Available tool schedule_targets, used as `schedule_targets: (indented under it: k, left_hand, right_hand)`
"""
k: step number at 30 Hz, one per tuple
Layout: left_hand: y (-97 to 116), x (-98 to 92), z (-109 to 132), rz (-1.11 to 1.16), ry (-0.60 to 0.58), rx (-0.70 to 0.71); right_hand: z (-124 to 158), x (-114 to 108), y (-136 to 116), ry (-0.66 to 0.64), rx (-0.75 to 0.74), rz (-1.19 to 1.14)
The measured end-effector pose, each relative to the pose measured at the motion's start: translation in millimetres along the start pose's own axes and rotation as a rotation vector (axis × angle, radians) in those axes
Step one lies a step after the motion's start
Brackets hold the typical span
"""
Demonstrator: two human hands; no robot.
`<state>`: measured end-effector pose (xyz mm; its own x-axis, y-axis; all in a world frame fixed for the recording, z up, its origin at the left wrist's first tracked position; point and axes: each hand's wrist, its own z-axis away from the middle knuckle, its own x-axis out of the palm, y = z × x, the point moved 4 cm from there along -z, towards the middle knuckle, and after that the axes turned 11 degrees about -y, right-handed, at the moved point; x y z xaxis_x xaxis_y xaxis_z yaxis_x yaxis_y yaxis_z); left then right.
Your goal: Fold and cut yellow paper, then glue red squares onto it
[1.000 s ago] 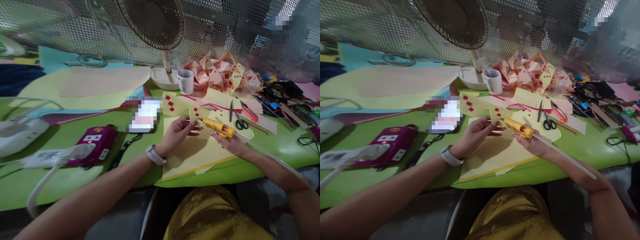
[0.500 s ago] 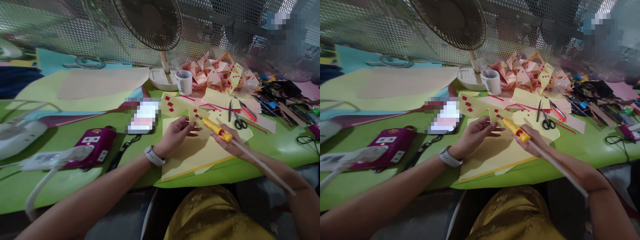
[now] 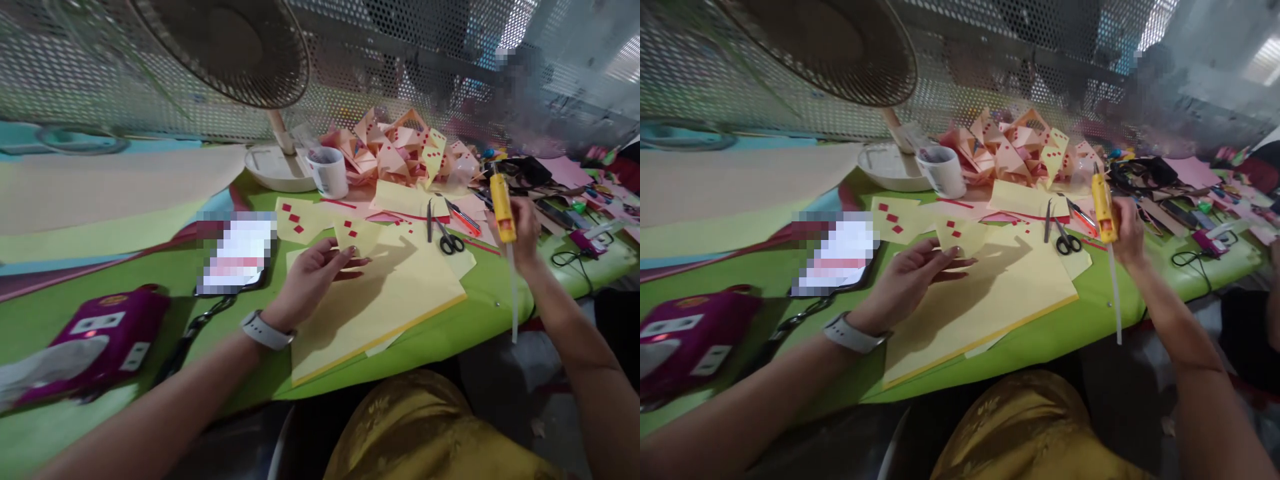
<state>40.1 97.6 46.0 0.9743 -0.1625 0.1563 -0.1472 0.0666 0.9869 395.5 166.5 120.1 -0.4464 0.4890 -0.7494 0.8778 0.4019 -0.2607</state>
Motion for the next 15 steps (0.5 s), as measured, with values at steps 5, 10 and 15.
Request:
schedule_targets:
  k: [5, 10, 15]
  left_hand:
    - [-2, 0.9, -1, 0.000, 0.000, -0.028]
    - [-3, 0.8, -2, -0.001, -0.004, -0.041]
    - [-2, 0.3, -1, 0.005, 0.009, -0.033]
  right_hand:
    - [-2, 29, 79, -0.329, 0.097, 0.086]
    - [4, 37, 112, -0.416, 0.132, 0.109]
    - [8, 24, 127, -0.442, 0.106, 0.104]
